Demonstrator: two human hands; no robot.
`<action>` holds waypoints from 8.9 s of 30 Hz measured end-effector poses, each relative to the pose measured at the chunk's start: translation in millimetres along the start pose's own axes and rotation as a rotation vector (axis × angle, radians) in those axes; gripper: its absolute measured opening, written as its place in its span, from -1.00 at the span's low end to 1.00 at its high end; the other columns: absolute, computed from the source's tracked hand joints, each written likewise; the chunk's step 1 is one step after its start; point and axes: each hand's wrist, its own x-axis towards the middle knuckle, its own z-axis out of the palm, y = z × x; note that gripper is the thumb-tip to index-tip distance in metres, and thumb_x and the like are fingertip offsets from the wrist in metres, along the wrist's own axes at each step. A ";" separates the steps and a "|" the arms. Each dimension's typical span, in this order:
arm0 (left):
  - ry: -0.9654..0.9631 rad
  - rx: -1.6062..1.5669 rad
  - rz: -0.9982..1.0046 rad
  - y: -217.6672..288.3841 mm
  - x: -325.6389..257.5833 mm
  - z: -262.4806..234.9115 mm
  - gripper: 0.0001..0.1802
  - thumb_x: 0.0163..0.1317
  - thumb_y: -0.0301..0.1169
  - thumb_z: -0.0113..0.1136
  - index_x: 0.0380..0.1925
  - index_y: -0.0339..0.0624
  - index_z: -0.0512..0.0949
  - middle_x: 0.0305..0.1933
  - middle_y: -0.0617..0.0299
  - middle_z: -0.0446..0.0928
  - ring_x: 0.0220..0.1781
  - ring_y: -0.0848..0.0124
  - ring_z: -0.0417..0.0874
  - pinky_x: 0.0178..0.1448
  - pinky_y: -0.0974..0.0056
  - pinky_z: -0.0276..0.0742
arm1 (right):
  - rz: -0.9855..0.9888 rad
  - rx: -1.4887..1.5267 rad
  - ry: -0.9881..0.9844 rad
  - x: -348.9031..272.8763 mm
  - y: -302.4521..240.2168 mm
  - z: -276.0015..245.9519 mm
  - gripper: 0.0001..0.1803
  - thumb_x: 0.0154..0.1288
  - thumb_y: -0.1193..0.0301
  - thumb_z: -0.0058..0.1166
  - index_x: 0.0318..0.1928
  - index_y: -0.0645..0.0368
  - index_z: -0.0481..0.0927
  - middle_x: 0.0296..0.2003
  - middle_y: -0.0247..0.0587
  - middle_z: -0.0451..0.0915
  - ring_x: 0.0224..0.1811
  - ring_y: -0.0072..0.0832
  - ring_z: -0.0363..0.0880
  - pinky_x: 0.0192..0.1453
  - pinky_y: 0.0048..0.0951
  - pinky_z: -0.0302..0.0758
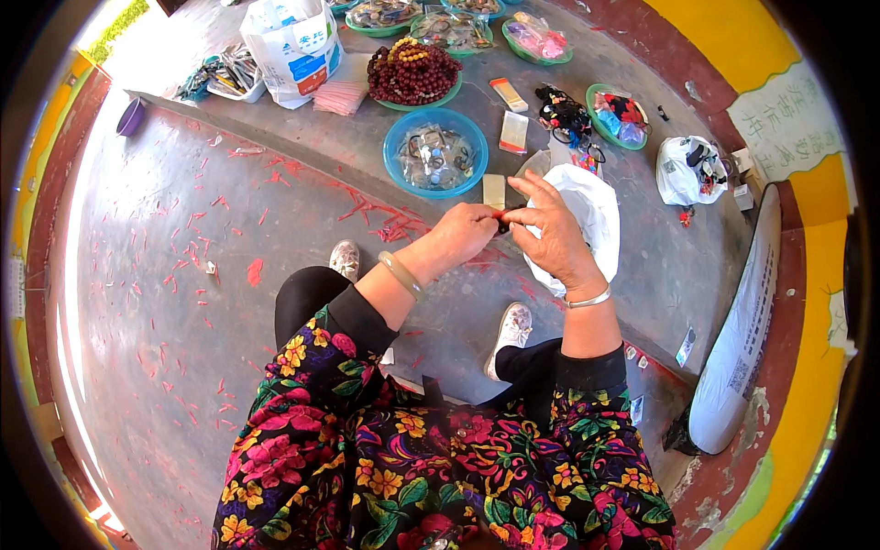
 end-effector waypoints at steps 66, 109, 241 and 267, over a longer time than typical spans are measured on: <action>-0.114 -0.285 -0.016 12.2 -9.6 1.7 -0.62 0.26 -0.49 -0.21 0.00 -0.50 0.39 -0.04 -0.03 0.48 -0.01 0.24 0.57 0.11 0.19 0.52 | 0.159 0.164 0.027 -3.5 7.8 -8.3 -0.90 -0.07 0.52 0.17 -0.44 0.18 0.59 0.06 -0.05 0.49 0.28 -0.16 0.26 0.29 -0.27 0.23; -0.078 -0.518 -0.068 8.2 -11.5 1.6 -0.63 0.31 -0.40 -0.13 0.01 -0.46 0.42 -0.19 0.07 0.49 -0.23 0.34 0.61 -0.22 0.28 0.65 | -0.008 0.113 -0.227 -1.3 9.2 1.3 -0.85 -0.10 0.46 0.16 -0.41 0.08 0.66 0.17 0.10 0.34 0.36 -0.04 0.07 0.38 -0.15 0.09; -0.162 -0.364 -0.071 13.9 -12.2 -1.0 -0.63 0.17 -0.55 0.03 0.02 -0.36 0.43 -0.17 0.18 0.52 -0.30 0.51 0.56 -0.31 0.44 0.56 | 0.295 0.511 -0.128 -2.1 19.1 -2.9 -0.91 -0.08 0.52 0.24 -0.47 0.22 0.63 -0.02 0.09 0.50 0.21 -0.24 0.34 0.17 -0.32 0.27; -0.114 -0.433 -0.057 10.0 -10.9 5.1 -0.68 0.29 -0.54 -0.05 0.03 -0.43 0.41 -0.11 0.10 0.51 -0.18 0.43 0.59 -0.09 0.36 0.59 | 0.432 0.717 -0.180 -2.7 21.7 -3.0 -0.89 -0.03 0.60 0.19 -0.39 0.30 0.61 0.05 0.01 0.45 -0.17 -0.57 0.55 -0.12 -0.52 0.46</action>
